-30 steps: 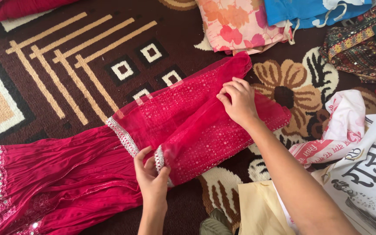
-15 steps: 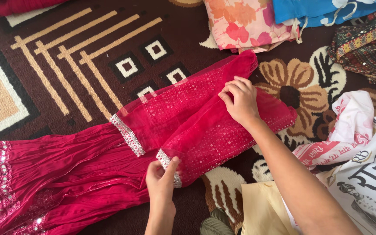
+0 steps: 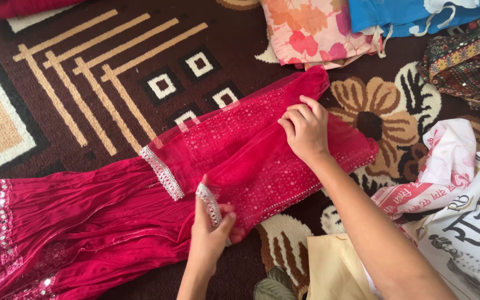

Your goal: The person picks up a red garment from a pile on the floor, shakes it out, and then folds it multiple times into a rectangular shape.

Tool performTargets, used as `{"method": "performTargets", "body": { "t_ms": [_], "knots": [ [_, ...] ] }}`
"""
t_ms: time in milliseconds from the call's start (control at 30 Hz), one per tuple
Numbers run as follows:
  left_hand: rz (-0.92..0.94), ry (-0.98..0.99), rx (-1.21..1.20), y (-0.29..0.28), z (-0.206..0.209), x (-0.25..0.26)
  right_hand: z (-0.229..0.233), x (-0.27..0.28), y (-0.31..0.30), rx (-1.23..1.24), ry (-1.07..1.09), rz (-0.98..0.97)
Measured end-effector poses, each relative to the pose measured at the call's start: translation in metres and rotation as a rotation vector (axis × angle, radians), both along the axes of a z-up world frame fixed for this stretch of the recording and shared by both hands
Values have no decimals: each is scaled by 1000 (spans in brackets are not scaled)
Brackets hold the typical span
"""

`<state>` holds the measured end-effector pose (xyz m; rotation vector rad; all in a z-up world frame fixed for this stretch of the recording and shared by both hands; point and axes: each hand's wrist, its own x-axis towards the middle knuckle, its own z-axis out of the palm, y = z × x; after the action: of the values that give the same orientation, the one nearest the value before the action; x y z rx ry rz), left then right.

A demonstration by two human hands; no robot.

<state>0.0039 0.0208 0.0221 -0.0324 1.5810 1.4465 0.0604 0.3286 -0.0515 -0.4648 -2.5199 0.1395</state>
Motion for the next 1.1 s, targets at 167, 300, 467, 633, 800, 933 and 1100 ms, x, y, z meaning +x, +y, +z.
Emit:
{"method": "performTargets", "body": {
  "t_ms": [167,300,467,633,800,933,1100],
  "knots": [
    [168,-12,-227,-10,-26,-5,-2,-2,-2,58,-33,8],
    [60,389,-341,-16,-49,4,-1,-2,-5,70,-22,20],
    [-81,1170,-264,-20,-60,4,8,3,-23,205,-40,-16],
    [59,155,-357,-15,-37,-4,0,14,-86,64,-105,121],
    [-23,413,-423,-27,-54,-15,-2,30,-99,-73,-377,131],
    [64,715,-411,-28,-69,-15,-9,30,-100,-85,-441,108],
    [297,765,-78,-24,-76,-4,-14,39,-93,-21,-471,156]
  ]
}}
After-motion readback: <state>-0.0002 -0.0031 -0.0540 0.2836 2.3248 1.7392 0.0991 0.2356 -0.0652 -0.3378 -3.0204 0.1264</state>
